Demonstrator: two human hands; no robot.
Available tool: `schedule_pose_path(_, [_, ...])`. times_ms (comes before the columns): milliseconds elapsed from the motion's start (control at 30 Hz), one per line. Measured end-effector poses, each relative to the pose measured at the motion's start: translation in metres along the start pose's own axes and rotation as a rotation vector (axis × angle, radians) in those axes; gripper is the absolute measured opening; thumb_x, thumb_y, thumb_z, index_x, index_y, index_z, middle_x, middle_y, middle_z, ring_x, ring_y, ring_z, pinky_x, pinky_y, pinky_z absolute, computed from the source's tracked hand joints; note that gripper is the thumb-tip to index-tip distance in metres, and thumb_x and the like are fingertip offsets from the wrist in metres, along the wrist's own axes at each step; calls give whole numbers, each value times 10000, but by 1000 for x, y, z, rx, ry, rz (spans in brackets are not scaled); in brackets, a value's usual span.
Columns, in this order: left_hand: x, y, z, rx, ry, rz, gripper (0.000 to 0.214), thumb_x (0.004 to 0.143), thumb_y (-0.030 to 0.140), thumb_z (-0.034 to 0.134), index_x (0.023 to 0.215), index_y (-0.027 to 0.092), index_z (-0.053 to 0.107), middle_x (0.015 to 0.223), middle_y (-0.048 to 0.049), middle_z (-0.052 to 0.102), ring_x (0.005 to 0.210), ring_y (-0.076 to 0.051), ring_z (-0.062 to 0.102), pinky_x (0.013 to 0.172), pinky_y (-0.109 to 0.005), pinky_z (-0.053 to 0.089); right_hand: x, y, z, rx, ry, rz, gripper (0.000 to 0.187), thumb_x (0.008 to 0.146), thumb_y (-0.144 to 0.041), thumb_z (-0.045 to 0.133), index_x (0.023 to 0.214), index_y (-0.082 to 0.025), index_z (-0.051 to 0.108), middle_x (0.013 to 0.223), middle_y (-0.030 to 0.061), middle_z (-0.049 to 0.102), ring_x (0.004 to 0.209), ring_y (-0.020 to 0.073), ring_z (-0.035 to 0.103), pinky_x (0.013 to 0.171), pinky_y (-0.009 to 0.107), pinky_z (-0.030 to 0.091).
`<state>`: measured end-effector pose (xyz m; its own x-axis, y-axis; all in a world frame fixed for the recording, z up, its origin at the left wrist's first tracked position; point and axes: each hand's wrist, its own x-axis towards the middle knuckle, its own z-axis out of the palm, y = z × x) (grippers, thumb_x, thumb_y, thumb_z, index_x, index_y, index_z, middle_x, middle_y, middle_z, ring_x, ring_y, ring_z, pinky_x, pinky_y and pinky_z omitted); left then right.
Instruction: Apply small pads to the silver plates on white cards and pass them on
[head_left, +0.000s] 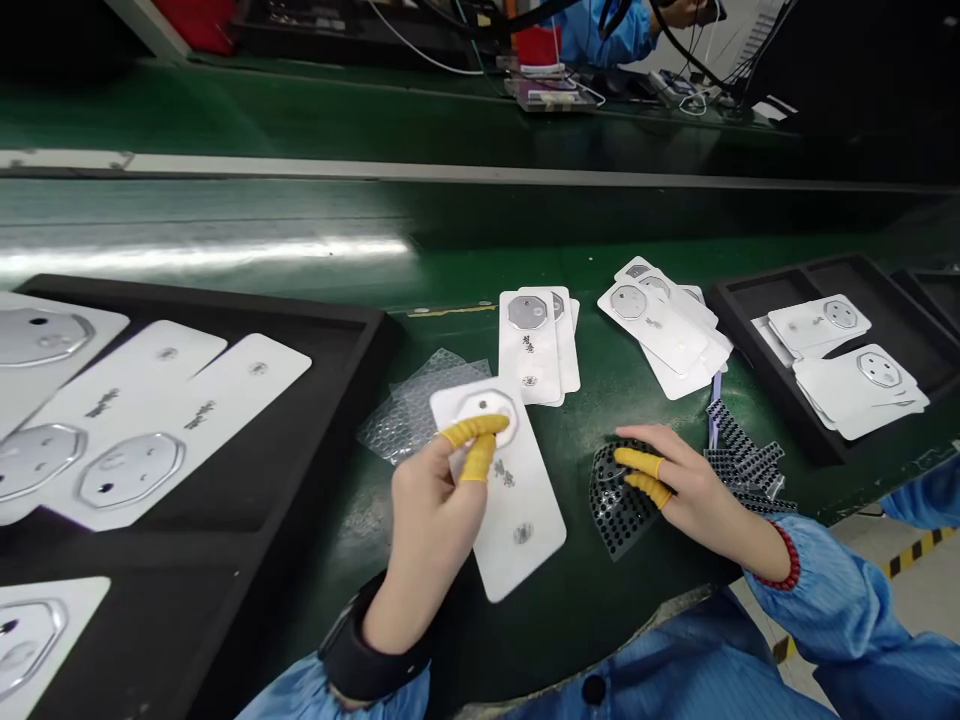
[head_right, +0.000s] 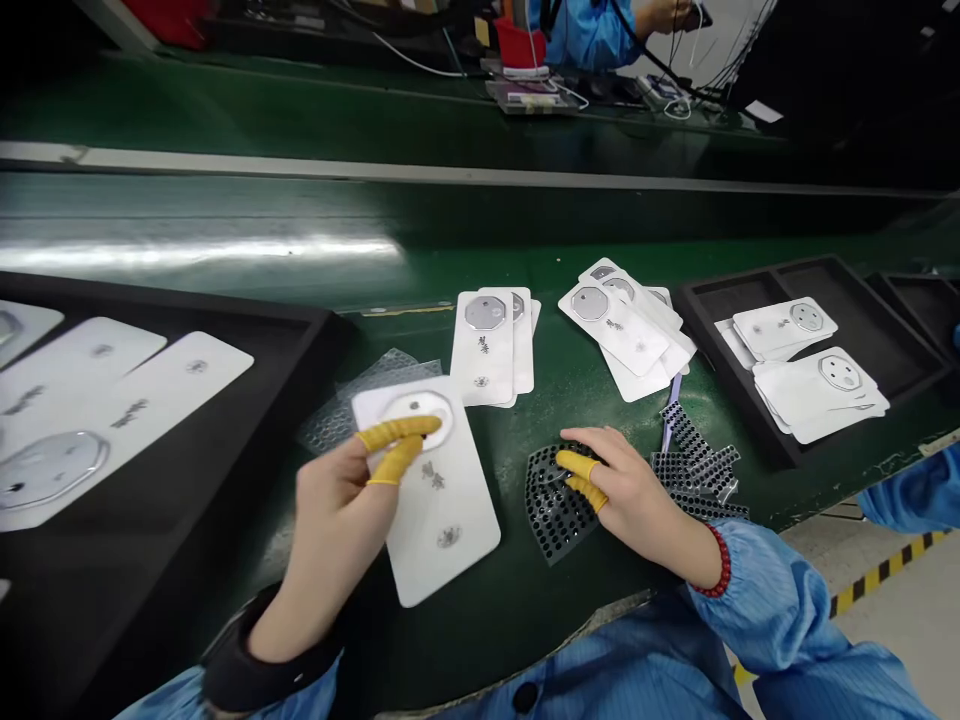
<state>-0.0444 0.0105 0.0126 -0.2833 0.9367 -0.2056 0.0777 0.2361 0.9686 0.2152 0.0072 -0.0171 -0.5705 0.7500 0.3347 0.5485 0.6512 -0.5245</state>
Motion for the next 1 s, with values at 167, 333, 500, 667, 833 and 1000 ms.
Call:
schedule_pose_path(167, [-12, -7, 24, 0, -455, -24, 226, 745, 353, 735, 814, 143, 781, 723, -62, 745, 695, -232, 669, 627, -281, 516, 16, -5, -25, 90, -1, -42, 329, 943, -83, 498, 1266, -141, 524, 1318, 151, 524, 1258, 185, 508, 1020, 378, 521])
schedule_pose_path(333, [-25, -11, 40, -233, -528, -186, 242, 745, 353, 759, 825, 125, 769, 757, -78, 762, 636, -199, 676, 627, -287, 543, 31, -17, -27, 60, -18, -113, 295, 930, -155, 558, 1224, -148, 545, 1332, 152, 496, 1316, 246, 424, 1062, 493, 459])
schedule_pose_path(500, [-26, -10, 39, -336, -485, -281, 238, 658, 341, 833, 755, 135, 766, 680, -44, 742, 572, -162, 648, 594, -257, 526, 32, -23, -9, 58, 65, -172, 144, 919, -87, 533, 1032, -143, 602, 1044, 104, 596, 998, 183, 578, 942, 442, 535])
schedule_pose_path(667, [-28, -12, 39, -375, -490, -367, 269, 648, 368, 841, 760, 133, 773, 657, -40, 731, 586, -158, 643, 573, -236, 495, 30, -22, 3, -50, 59, -245, 163, 924, -26, 443, 943, -117, 577, 1023, 130, 605, 955, 181, 589, 805, 361, 585])
schedule_pose_path(833, [-28, -12, 36, -450, -512, -423, 244, 646, 347, 850, 759, 142, 783, 654, -42, 737, 553, -131, 624, 564, -213, 493, 30, -19, 6, -23, 102, -283, 131, 930, -47, 475, 991, -110, 573, 1031, 130, 620, 965, 184, 597, 784, 342, 590])
schedule_pose_path(1000, [-30, -13, 34, -510, -578, -480, 204, 746, 347, 781, 793, 148, 789, 735, -65, 761, 591, -127, 642, 642, -221, 518, 27, -18, 5, -26, 100, -308, 165, 898, -26, 528, 1045, -81, 579, 1048, 144, 641, 1003, 198, 609, 837, 359, 593])
